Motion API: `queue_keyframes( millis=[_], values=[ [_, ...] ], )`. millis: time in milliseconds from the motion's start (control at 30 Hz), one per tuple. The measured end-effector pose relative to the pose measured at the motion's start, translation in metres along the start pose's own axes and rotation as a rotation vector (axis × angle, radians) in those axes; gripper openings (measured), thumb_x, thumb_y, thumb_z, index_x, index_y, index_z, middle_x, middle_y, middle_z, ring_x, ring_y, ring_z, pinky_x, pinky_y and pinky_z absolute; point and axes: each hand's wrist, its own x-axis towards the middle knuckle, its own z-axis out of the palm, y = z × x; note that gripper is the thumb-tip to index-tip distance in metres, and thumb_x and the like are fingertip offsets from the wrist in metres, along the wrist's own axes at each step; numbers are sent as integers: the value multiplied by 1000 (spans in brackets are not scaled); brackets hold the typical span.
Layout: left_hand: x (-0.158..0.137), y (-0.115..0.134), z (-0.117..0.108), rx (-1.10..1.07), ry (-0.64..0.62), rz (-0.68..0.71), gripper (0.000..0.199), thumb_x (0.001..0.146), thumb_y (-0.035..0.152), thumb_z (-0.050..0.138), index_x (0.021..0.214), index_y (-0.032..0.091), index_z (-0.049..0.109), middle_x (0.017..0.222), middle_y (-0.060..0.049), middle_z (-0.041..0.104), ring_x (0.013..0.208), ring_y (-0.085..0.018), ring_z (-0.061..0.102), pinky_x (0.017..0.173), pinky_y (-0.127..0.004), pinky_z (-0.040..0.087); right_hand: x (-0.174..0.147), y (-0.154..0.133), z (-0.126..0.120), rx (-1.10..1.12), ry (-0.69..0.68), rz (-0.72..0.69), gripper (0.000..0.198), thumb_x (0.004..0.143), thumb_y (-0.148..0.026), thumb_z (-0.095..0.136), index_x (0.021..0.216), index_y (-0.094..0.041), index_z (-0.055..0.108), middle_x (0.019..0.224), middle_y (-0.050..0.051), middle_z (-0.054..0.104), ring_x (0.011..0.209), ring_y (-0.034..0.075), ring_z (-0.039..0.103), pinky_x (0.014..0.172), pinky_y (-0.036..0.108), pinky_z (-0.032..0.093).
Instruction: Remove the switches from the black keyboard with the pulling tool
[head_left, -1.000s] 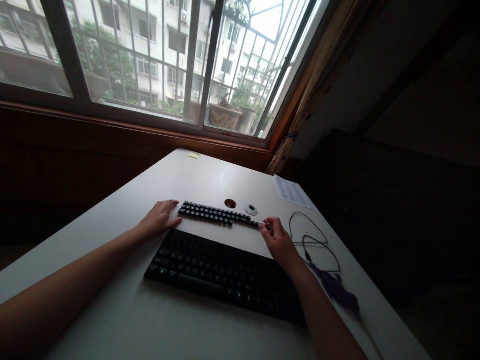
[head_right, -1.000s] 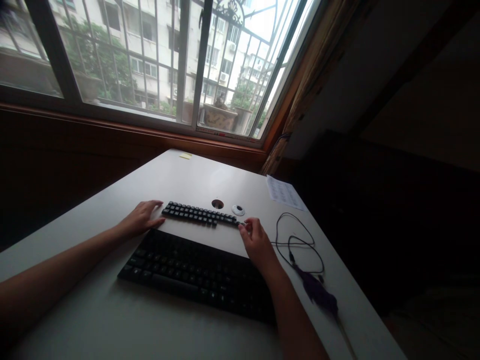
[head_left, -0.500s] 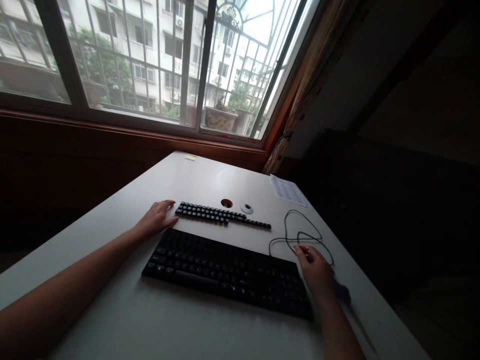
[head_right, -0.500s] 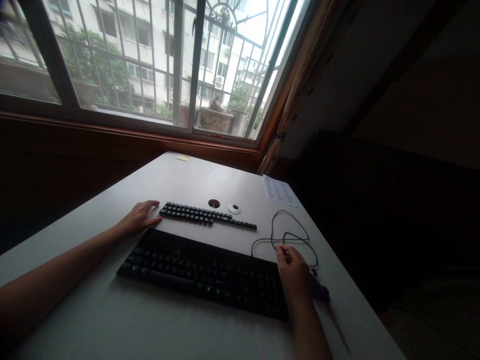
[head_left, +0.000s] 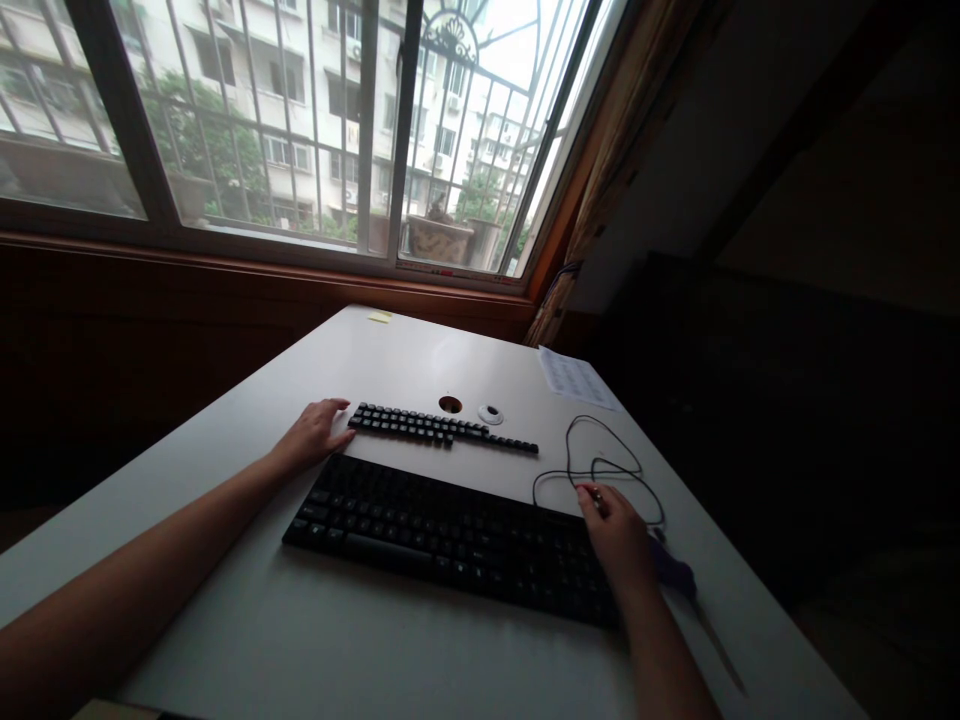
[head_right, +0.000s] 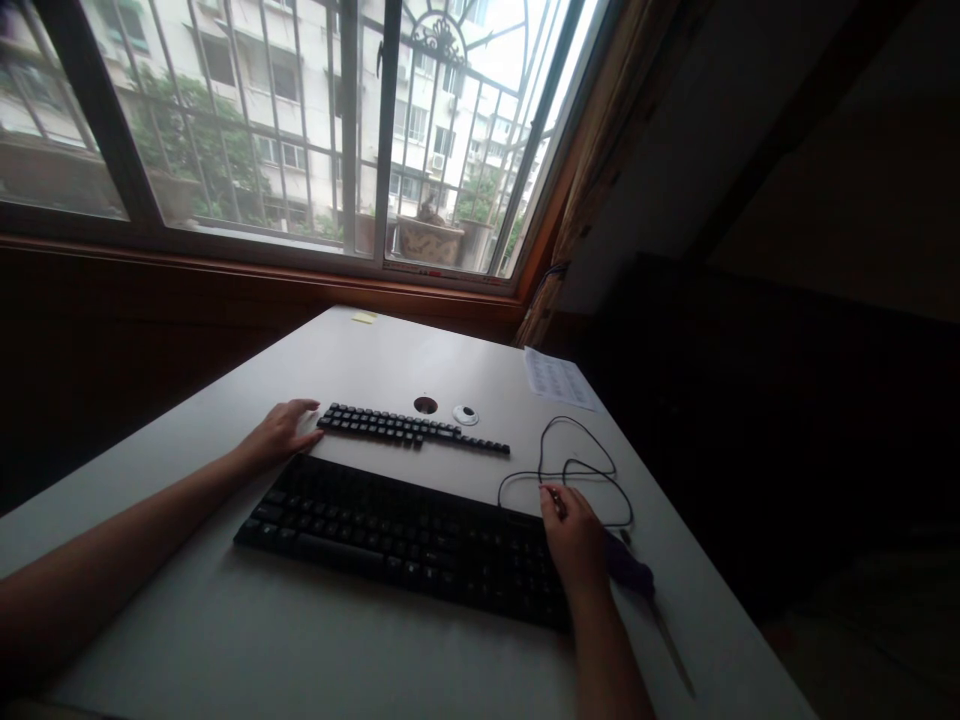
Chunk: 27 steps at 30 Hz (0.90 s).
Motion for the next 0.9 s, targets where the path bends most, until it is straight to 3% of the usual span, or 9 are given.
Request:
queue_keyframes(
  millis=[333,767,900],
  values=[
    [-1,10,-9,30,41,49,45,86,42,53,124,16,51,118,-14,58,108,-31,54,98,-48,43,0,-9,-2,20,0,-17,32,90,-42,45,94,-19,67,96,9,69,84,23,62,79,35,49],
    [7,11,-14,-138,160,-170,32,84,34,49,108,15,57,108,-12,63,97,-25,63,83,-41,57,2,-3,3,0,3,9,29,89,-40,46,93,-20,66,96,9,70,85,23,63,80,35,48],
    [9,11,-17,-155,188,-228,30,81,30,47,105,14,57,104,-11,64,95,-24,64,84,-40,56,2,-7,1,33,19,89,33,89,-47,46,95,-20,64,95,11,71,81,24,64,78,35,48]
  ],
)
